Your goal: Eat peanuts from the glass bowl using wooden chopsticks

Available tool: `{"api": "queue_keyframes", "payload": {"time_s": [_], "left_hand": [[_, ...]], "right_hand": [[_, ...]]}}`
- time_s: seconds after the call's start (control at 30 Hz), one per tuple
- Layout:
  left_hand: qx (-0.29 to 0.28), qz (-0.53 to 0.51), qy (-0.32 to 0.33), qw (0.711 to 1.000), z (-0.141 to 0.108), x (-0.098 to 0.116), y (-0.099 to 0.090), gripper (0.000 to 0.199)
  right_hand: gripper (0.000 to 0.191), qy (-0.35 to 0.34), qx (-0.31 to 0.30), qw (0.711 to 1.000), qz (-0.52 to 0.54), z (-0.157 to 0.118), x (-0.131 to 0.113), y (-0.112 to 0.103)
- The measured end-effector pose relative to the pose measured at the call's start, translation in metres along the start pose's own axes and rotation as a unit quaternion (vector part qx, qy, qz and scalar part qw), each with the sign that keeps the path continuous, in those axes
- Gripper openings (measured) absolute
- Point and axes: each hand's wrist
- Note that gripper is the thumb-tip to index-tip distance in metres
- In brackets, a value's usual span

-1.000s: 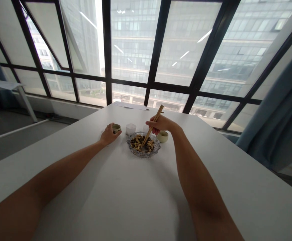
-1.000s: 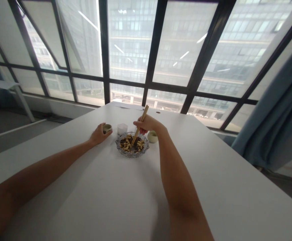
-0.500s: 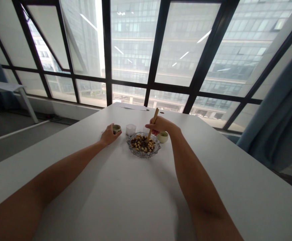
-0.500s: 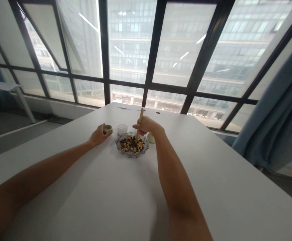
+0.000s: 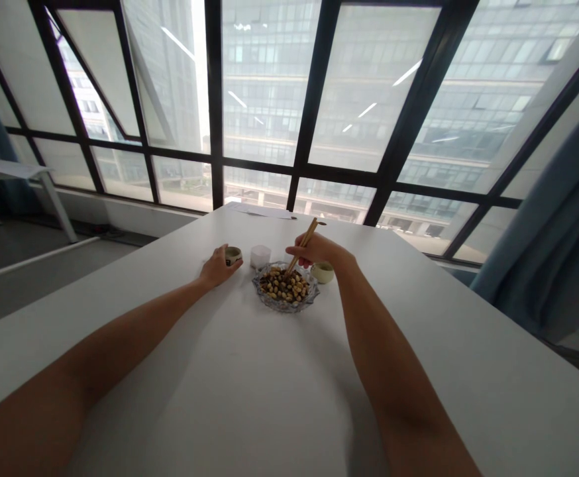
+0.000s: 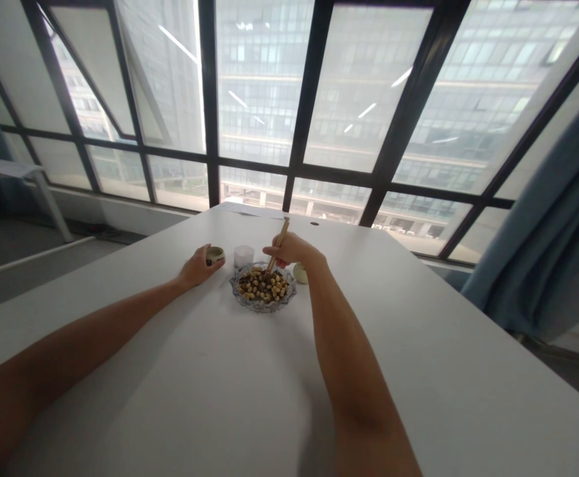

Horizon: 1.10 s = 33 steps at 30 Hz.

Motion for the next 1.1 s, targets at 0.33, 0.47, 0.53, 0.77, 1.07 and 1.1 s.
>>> {"api": "queue_keyframes", "payload": {"time_s": [0.33,0.47,0.53,0.77,1.07,1.1], "left_hand": [[0.001,0.013,-0.001,1.000,0.001,0.000,0.000,0.072],[0.013,0.036,-0.003,0.999,0.001,0.002,0.001,0.070],[0.008,0.042,-0.006,0.999,0.000,0.003,-0.001,0.070],[-0.001,0.024,-0.001,1.000,0.001,-0.005,-0.004,0.073],[0.015,-0.024,0.041,0.999,0.007,-0.014,0.004,0.072],[0.014,-0.025,0.040,0.999,0.007,-0.014,0.004,0.073]], "right_hand": [[0.039,-0.026,0.030,0.999,0.031,0.000,0.004,-0.006],[0.043,-0.063,0.067,0.996,-0.001,0.007,0.006,0.001],[0.044,-0.061,0.040,0.997,-0.002,0.008,0.005,0.003],[0.041,0.003,-0.043,0.998,0.035,0.001,0.000,0.000],[0.036,-0.028,0.062,0.997,0.033,-0.001,0.008,-0.011],[0.035,-0.029,0.066,0.997,0.030,0.000,0.008,-0.010]]}}
Point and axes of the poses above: each hand's wrist, its own z-axis towards the middle knuckle, its own y-axis out of the palm, x = y × z, and after that the axes turned 7 degrees about -x, right-handed
